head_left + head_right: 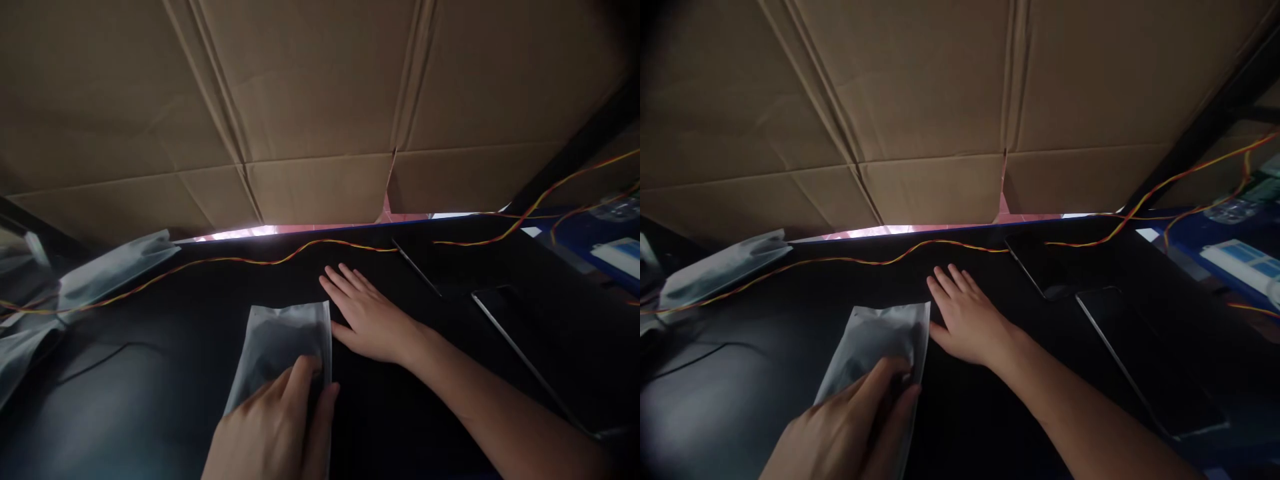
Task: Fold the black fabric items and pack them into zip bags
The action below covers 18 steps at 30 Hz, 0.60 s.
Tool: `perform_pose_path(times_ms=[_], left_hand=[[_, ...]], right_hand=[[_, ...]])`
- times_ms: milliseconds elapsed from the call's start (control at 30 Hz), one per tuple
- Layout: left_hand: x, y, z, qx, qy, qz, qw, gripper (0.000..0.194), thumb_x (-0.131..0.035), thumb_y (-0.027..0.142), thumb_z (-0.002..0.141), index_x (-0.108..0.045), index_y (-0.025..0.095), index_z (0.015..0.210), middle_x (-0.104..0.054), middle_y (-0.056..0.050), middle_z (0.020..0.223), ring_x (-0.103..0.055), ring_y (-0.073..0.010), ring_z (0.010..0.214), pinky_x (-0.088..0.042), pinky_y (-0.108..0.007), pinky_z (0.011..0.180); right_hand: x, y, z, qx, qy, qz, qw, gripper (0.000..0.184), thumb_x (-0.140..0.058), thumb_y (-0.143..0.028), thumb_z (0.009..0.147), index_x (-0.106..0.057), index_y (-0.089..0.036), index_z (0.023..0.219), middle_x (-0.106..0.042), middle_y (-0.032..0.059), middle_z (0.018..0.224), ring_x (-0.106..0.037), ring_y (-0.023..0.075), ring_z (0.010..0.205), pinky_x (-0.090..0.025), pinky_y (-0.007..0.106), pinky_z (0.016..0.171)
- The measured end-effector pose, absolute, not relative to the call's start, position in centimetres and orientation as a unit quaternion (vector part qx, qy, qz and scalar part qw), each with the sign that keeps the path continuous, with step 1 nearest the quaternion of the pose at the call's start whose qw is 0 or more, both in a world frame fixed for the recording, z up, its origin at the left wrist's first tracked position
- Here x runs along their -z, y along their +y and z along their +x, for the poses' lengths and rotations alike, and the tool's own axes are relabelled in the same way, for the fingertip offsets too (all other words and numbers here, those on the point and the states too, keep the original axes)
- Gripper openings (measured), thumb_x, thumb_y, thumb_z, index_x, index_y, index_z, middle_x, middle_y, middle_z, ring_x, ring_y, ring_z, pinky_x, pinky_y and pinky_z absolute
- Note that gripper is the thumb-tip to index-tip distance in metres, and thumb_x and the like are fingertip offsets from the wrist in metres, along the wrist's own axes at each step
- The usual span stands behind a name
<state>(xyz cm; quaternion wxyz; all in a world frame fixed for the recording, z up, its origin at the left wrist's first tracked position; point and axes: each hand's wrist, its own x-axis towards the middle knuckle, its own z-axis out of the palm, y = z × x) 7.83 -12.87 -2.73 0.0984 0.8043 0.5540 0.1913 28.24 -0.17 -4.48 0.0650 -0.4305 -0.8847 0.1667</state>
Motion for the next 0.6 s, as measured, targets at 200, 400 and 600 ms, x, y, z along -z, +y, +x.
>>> perform_pose_path(times_ms=[200, 400, 600], left_hand=[[0.1, -7.9, 7.3, -0.114, 0.479, 0.866, 0.086, 0.019, -0.047, 0.034, 0.109, -0.062, 0.026, 0.102, -0.074, -0.003, 0.085, -0.073, -0.0254, 0.07, -0.049, -0.035, 0.057], [1.3, -0.3, 5.1, -0.09, 0.395, 0.907, 0.113, 0.038, -0.061, 0.047, 0.105, -0.065, 0.025, 0.135, -0.066, -0.011, 0.135, -0.063, -0.0338, 0.119, -0.052, -0.055, 0.101], [3.1, 1.8, 3.0, -0.17, 0.402, 0.886, 0.156, 0.038, -0.056, 0.039, 0.107, -0.064, 0.026, 0.141, -0.065, -0.01, 0.142, -0.061, -0.0319, 0.13, -0.046, -0.053, 0.113]], right_hand=[[4.8, 0.5, 28.3, -0.184, -0.852, -0.431, 0.234, 0.05, -0.046, -0.015, 0.103, -0.063, -0.014, 0.15, -0.061, 0.016, 0.16, -0.049, 0.0335, 0.155, -0.041, 0.056, 0.127], [2.3, -0.2, 28.5, -0.251, -0.851, -0.344, 0.308, 0.015, -0.058, -0.012, 0.098, -0.071, -0.019, 0.103, -0.074, 0.004, 0.102, -0.069, 0.0168, 0.091, -0.056, 0.032, 0.084], [2.1, -2.9, 27.6, -0.308, -0.912, -0.202, 0.179, 0.031, -0.078, -0.012, 0.082, -0.075, -0.024, 0.111, -0.071, -0.0004, 0.104, -0.066, 0.0163, 0.093, -0.054, 0.032, 0.091]])
